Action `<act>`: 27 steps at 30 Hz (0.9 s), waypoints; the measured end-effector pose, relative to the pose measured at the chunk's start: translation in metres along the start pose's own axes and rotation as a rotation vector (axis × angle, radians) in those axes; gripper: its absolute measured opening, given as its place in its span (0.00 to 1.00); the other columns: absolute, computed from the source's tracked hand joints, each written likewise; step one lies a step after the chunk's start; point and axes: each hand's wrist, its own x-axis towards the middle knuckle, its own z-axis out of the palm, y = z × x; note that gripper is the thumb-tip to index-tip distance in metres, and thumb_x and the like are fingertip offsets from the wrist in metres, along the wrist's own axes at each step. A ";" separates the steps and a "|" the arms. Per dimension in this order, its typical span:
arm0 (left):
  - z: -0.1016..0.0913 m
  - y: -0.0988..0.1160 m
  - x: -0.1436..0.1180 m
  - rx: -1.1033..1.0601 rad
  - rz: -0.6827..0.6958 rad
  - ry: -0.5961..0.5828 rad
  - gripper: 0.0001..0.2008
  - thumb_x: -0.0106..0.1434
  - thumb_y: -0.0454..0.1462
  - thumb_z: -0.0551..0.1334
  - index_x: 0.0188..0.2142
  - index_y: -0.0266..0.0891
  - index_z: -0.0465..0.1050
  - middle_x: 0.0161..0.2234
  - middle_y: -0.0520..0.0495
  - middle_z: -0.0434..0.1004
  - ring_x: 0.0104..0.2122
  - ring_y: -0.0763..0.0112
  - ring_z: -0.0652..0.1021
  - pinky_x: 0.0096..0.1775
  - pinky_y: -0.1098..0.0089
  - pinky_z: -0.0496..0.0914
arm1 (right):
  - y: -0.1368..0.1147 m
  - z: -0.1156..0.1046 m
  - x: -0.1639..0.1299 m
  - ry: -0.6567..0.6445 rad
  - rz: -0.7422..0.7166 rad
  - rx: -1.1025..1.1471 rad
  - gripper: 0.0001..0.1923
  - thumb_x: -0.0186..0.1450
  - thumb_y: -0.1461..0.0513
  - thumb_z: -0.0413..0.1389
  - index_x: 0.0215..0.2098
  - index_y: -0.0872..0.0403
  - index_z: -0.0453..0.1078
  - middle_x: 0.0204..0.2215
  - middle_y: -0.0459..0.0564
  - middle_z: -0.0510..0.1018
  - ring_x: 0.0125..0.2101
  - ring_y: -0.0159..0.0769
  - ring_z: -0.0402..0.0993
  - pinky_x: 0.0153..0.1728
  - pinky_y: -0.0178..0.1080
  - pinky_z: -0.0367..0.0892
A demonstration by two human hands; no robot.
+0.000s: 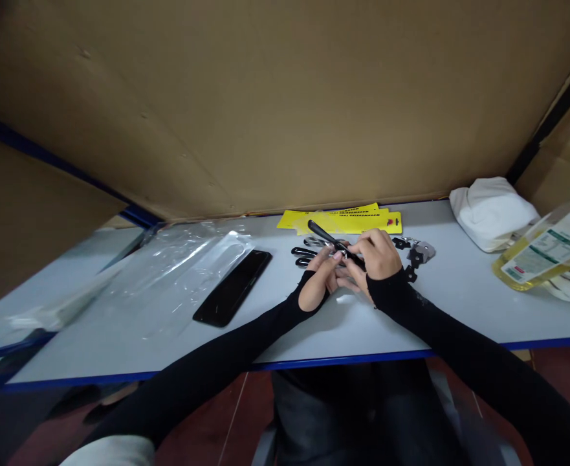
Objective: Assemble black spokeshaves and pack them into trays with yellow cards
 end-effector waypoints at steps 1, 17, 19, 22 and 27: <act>0.001 0.000 -0.001 0.006 0.003 0.006 0.34 0.58 0.49 0.76 0.56 0.39 0.65 0.39 0.45 0.83 0.36 0.53 0.87 0.36 0.55 0.83 | -0.001 0.000 0.000 0.020 -0.060 -0.008 0.05 0.68 0.64 0.61 0.33 0.51 0.76 0.38 0.53 0.78 0.39 0.43 0.75 0.41 0.45 0.72; -0.008 0.017 -0.002 0.002 -0.212 -0.047 0.28 0.62 0.48 0.71 0.56 0.34 0.73 0.39 0.37 0.87 0.19 0.56 0.82 0.17 0.66 0.72 | 0.067 -0.018 0.044 -0.124 0.342 -0.212 0.15 0.64 0.50 0.66 0.39 0.52 0.76 0.38 0.56 0.81 0.42 0.50 0.75 0.48 0.52 0.69; -0.007 0.018 -0.005 0.012 -0.222 -0.106 0.30 0.63 0.49 0.70 0.58 0.32 0.73 0.39 0.36 0.87 0.18 0.56 0.82 0.15 0.67 0.70 | 0.087 -0.011 0.055 -0.195 0.440 -0.354 0.24 0.61 0.47 0.68 0.45 0.54 0.75 0.45 0.62 0.80 0.51 0.57 0.73 0.57 0.57 0.65; -0.008 0.015 -0.007 0.026 -0.239 -0.188 0.30 0.64 0.48 0.70 0.59 0.32 0.72 0.39 0.37 0.87 0.17 0.58 0.81 0.14 0.69 0.66 | 0.110 0.003 0.065 -0.278 0.623 -0.358 0.33 0.53 0.49 0.74 0.49 0.58 0.74 0.50 0.67 0.79 0.59 0.66 0.69 0.63 0.60 0.61; -0.014 0.011 -0.006 0.058 -0.297 -0.281 0.31 0.69 0.50 0.66 0.63 0.33 0.70 0.38 0.38 0.86 0.15 0.63 0.79 0.14 0.72 0.62 | 0.145 0.015 0.072 -0.202 0.816 -0.045 0.36 0.43 0.60 0.79 0.48 0.57 0.74 0.47 0.63 0.84 0.51 0.57 0.80 0.59 0.54 0.72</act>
